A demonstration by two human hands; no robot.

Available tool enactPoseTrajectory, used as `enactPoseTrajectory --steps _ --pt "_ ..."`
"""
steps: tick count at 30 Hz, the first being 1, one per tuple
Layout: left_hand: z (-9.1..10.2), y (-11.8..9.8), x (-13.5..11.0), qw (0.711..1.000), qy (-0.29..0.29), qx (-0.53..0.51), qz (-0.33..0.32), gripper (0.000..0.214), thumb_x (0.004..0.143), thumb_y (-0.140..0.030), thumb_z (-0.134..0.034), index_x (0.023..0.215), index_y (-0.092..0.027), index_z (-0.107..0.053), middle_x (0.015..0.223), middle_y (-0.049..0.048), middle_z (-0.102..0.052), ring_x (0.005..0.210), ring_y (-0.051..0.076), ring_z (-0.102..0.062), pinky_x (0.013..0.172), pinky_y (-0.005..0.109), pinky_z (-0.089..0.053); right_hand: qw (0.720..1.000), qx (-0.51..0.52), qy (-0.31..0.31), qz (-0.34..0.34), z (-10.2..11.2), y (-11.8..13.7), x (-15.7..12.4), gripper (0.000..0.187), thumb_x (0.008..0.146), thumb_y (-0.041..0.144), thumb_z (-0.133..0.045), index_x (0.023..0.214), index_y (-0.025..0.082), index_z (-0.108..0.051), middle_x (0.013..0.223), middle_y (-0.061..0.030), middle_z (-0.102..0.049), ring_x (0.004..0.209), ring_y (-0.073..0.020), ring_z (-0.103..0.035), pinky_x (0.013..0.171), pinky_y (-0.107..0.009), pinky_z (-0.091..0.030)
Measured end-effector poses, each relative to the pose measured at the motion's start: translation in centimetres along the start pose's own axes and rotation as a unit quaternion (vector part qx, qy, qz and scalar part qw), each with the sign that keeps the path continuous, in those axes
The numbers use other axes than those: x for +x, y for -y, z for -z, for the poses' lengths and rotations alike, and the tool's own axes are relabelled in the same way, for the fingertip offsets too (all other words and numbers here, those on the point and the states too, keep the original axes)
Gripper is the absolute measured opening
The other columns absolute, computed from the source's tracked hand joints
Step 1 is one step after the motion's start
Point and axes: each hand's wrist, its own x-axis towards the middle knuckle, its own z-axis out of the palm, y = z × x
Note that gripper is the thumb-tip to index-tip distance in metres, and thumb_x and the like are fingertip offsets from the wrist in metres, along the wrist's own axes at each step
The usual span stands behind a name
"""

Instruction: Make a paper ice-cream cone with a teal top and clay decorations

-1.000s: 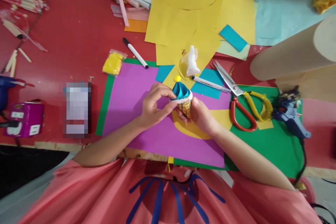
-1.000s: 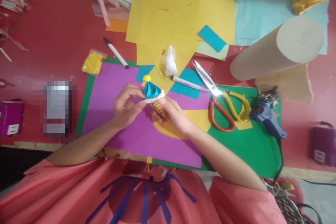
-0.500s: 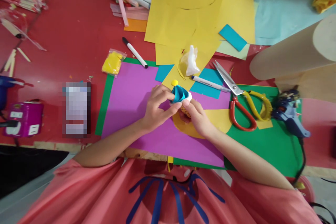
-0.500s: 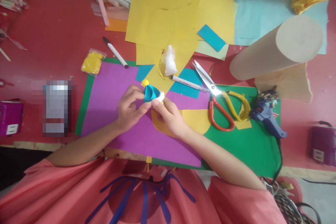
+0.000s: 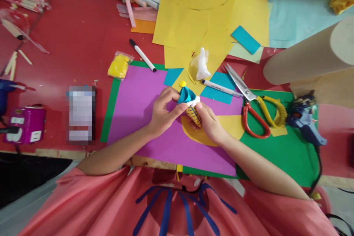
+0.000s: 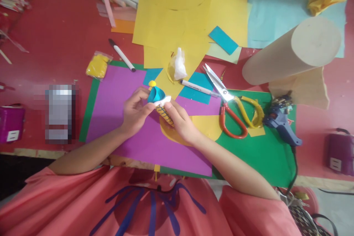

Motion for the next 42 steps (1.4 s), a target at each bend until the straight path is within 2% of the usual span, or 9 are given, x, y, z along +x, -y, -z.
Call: enactPoseTrajectory --steps 3,16,21,24,27,30,34,37,42 --pt "0.0 -0.1 0.0 1.000 0.002 0.001 -0.005 0.029 0.092 -0.047 -0.059 0.074 -0.025 -0.053 0.073 -0.0007 -0.058 0.077 0.017 -0.058 0.071 0.037 -0.049 0.997 -0.042 -0.043 0.045 0.0 -0.1 -0.1 0.041 0.092 0.062 -0.050 0.090 0.021 -0.057 0.072 -0.0001 -0.049 0.059 -0.0125 -0.041 0.049 -0.026 -0.031" --pt "0.1 -0.6 0.2 0.998 0.023 0.022 -0.051 0.031 0.094 -0.050 -0.055 0.078 -0.023 -0.057 0.076 -0.0015 -0.061 0.078 0.015 -0.058 0.073 0.032 -0.047 0.993 -0.086 -0.050 0.056 0.0 0.0 -0.2 0.037 0.092 0.057 -0.056 0.084 0.021 -0.051 0.059 0.0056 -0.044 0.051 -0.0084 -0.040 0.046 -0.024 -0.030" --pt "0.3 -0.5 0.5 0.999 0.023 -0.002 -0.031 0.030 0.098 -0.043 -0.048 0.076 -0.023 -0.054 0.076 -0.0006 -0.059 0.076 0.014 -0.057 0.070 0.031 -0.047 0.999 0.015 0.036 0.023 0.0 0.7 -0.1 0.034 0.091 0.052 -0.061 0.095 0.020 -0.052 0.054 0.0085 -0.047 0.042 -0.0062 -0.039 0.040 -0.021 -0.027" --pt "0.2 0.1 0.5 1.000 0.002 -0.021 -0.004 0.029 0.096 -0.043 -0.052 0.076 -0.023 -0.052 0.073 -0.0015 -0.056 0.073 0.013 -0.056 0.069 0.028 -0.048 0.991 0.093 0.091 -0.023 0.2 0.8 0.0 0.031 0.091 0.048 -0.060 0.094 0.018 -0.053 0.064 0.0036 -0.060 0.043 -0.0070 -0.049 0.040 -0.021 -0.035" --pt "0.2 0.8 0.5 0.999 -0.017 -0.026 0.017 0.025 0.095 -0.050 -0.052 0.092 -0.026 -0.055 0.084 -0.0001 -0.060 0.076 0.013 -0.058 0.071 0.028 -0.051 0.983 0.139 0.098 -0.063 0.3 0.8 0.1 0.026 0.091 0.042 -0.059 0.099 0.017 -0.053 0.074 -0.0006 -0.068 0.048 -0.0100 -0.060 0.043 -0.021 -0.044" --pt "0.5 1.0 0.6 0.998 -0.043 0.000 -0.044 0.031 0.091 -0.053 -0.058 0.111 -0.029 -0.056 0.106 0.0045 -0.060 0.092 0.016 -0.062 0.079 0.032 -0.055 0.982 0.151 0.092 -0.062 0.2 0.7 0.1 0.027 0.092 0.041 -0.061 0.103 0.018 -0.053 0.076 -0.0001 -0.070 0.052 -0.0108 -0.065 0.048 -0.022 -0.051" --pt "1.2 0.5 1.0 0.980 -0.028 0.086 -0.175 0.021 0.087 -0.035 -0.069 0.106 -0.029 -0.065 0.106 0.0028 -0.059 0.101 0.015 -0.062 0.084 0.030 -0.057 0.985 0.135 0.097 -0.046 0.0 0.8 0.0 0.026 0.093 0.042 -0.062 0.098 0.017 -0.055 0.078 0.0000 -0.070 0.054 -0.0100 -0.066 0.046 -0.020 -0.051" --pt "1.3 0.2 1.2 0.976 -0.031 0.097 -0.192 0.014 0.087 -0.025 -0.069 0.101 -0.027 -0.067 0.101 0.0002 -0.061 0.095 0.012 -0.064 0.079 0.025 -0.058 0.986 0.126 0.102 -0.045 -0.1 0.8 0.0 0.026 0.093 0.041 -0.062 0.096 0.017 -0.055 0.078 -0.0003 -0.070 0.054 -0.0096 -0.066 0.046 -0.019 -0.052" --pt "1.5 0.3 0.9 0.971 -0.041 0.094 -0.214 0.012 0.088 -0.022 -0.068 0.099 -0.027 -0.070 0.097 -0.0005 -0.063 0.089 0.009 -0.064 0.077 0.023 -0.058 0.983 0.136 0.115 -0.045 0.2 0.7 0.1 0.025 0.094 0.041 -0.061 0.095 0.016 -0.057 0.078 -0.0004 -0.070 0.052 -0.0093 -0.066 0.043 -0.017 -0.050"
